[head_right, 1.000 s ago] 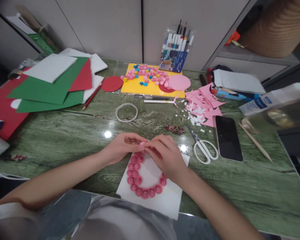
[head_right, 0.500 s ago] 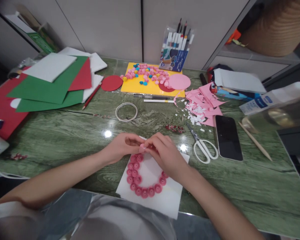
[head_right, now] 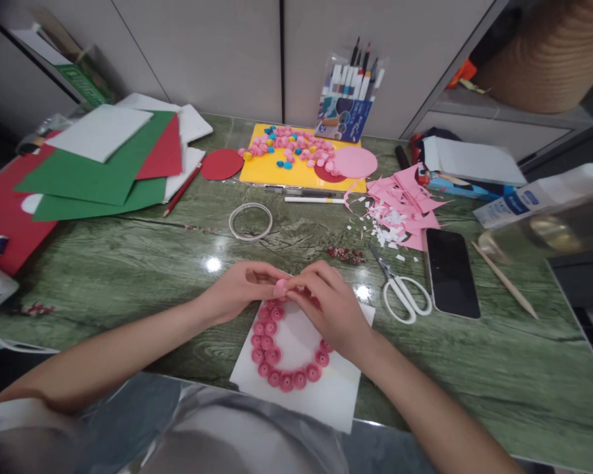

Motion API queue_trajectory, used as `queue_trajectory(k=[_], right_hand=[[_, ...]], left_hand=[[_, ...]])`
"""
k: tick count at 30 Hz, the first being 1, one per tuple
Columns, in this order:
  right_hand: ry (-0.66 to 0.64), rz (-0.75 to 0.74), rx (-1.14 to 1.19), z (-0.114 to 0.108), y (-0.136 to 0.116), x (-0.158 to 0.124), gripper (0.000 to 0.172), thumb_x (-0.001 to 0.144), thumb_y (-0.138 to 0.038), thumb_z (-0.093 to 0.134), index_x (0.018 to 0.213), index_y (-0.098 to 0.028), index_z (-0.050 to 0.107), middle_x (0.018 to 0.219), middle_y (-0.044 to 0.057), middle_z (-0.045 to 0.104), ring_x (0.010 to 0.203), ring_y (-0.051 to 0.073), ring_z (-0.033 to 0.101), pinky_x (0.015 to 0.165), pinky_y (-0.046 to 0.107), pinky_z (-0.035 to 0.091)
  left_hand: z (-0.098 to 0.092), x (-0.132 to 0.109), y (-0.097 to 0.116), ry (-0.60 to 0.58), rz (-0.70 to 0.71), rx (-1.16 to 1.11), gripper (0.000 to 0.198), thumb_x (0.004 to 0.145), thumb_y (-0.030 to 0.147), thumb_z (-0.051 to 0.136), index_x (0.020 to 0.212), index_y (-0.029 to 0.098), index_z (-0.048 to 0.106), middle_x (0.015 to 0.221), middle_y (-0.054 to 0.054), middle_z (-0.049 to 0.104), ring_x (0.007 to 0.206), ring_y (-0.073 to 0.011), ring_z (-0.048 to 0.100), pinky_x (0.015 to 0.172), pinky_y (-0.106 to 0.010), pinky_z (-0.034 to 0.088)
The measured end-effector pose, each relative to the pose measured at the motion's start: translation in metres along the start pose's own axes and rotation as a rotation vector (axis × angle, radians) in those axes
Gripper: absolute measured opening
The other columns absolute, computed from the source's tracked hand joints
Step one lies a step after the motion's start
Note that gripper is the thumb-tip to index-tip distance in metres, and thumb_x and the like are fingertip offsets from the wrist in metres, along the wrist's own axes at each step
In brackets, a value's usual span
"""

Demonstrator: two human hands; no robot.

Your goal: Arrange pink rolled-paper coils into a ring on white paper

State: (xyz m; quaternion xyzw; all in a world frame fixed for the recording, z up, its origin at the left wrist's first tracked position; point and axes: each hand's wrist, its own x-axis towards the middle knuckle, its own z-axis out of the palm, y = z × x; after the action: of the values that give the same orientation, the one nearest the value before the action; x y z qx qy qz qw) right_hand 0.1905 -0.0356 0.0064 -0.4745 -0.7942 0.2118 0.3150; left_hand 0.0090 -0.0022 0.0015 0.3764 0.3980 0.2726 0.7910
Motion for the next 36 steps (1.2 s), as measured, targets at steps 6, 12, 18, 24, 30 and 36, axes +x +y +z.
queue_trajectory(k=[6, 12, 18, 24, 30, 36], right_hand=[[0.048, -0.024, -0.036, 0.0015, -0.0009, -0.0009, 0.011, 0.082, -0.020, 0.055, 0.090, -0.024, 0.062, 0.080, 0.003, 0.056, 0.077, 0.014, 0.054, 0.068, 0.030, 0.045], [0.077, -0.064, -0.064, 0.0018, 0.0000, -0.0020, 0.013, 0.082, -0.020, 0.055, 0.090, -0.025, 0.064, 0.079, 0.003, 0.058, 0.077, 0.014, 0.056, 0.069, 0.030, 0.046], [0.124, -0.122, -0.086, 0.0016, 0.0003, -0.0024, 0.015, 0.079, -0.017, 0.058, 0.090, -0.024, 0.065, 0.078, 0.002, 0.060, 0.074, 0.014, 0.056, 0.068, 0.029, 0.047], [0.139, -0.121, -0.074, 0.0027, 0.0025, -0.0035, 0.017, 0.079, -0.017, 0.058, 0.091, -0.026, 0.066, 0.076, 0.002, 0.060, 0.073, 0.014, 0.056, 0.068, 0.031, 0.046], [0.134, -0.111, -0.074, 0.0045, 0.0032, -0.0033, 0.017, 0.079, -0.018, 0.058, 0.092, -0.027, 0.065, 0.077, 0.002, 0.060, 0.074, 0.015, 0.056, 0.068, 0.031, 0.046], [0.045, -0.086, -0.074, 0.0003, 0.0012, 0.0004, 0.011, 0.081, -0.019, 0.057, 0.089, -0.024, 0.063, 0.079, 0.002, 0.058, 0.075, 0.014, 0.056, 0.069, 0.029, 0.045]], left_hand=[[-0.0014, 0.0001, -0.0019, 0.010, 0.013, 0.006, 0.029, 0.061, 0.025, 0.075, 0.086, 0.012, 0.069, 0.077, -0.006, 0.069, 0.071, -0.0124, 0.062, 0.071, -0.025, 0.046], [-0.0002, -0.0006, -0.0025, 0.011, 0.010, -0.008, 0.030, 0.060, 0.025, 0.076, 0.086, 0.012, 0.069, 0.079, -0.006, 0.069, 0.072, -0.0131, 0.062, 0.072, -0.026, 0.046], [-0.0011, -0.0010, -0.0024, -0.002, -0.004, -0.024, 0.028, 0.061, 0.024, 0.075, 0.086, 0.012, 0.069, 0.078, -0.006, 0.068, 0.071, -0.0112, 0.061, 0.070, -0.024, 0.045], [-0.0012, -0.0011, -0.0027, -0.003, -0.011, -0.050, 0.029, 0.060, 0.024, 0.076, 0.086, 0.012, 0.069, 0.077, -0.006, 0.068, 0.070, -0.0111, 0.060, 0.069, -0.024, 0.045], [-0.0013, -0.0002, -0.0032, 0.009, -0.009, -0.032, 0.029, 0.059, 0.025, 0.076, 0.085, 0.012, 0.069, 0.077, -0.006, 0.068, 0.071, -0.0122, 0.061, 0.070, -0.025, 0.045], [-0.0006, -0.0001, -0.0028, 0.009, -0.011, 0.006, 0.030, 0.060, 0.024, 0.075, 0.086, 0.011, 0.069, 0.078, -0.007, 0.069, 0.071, -0.0128, 0.061, 0.070, -0.025, 0.046]])
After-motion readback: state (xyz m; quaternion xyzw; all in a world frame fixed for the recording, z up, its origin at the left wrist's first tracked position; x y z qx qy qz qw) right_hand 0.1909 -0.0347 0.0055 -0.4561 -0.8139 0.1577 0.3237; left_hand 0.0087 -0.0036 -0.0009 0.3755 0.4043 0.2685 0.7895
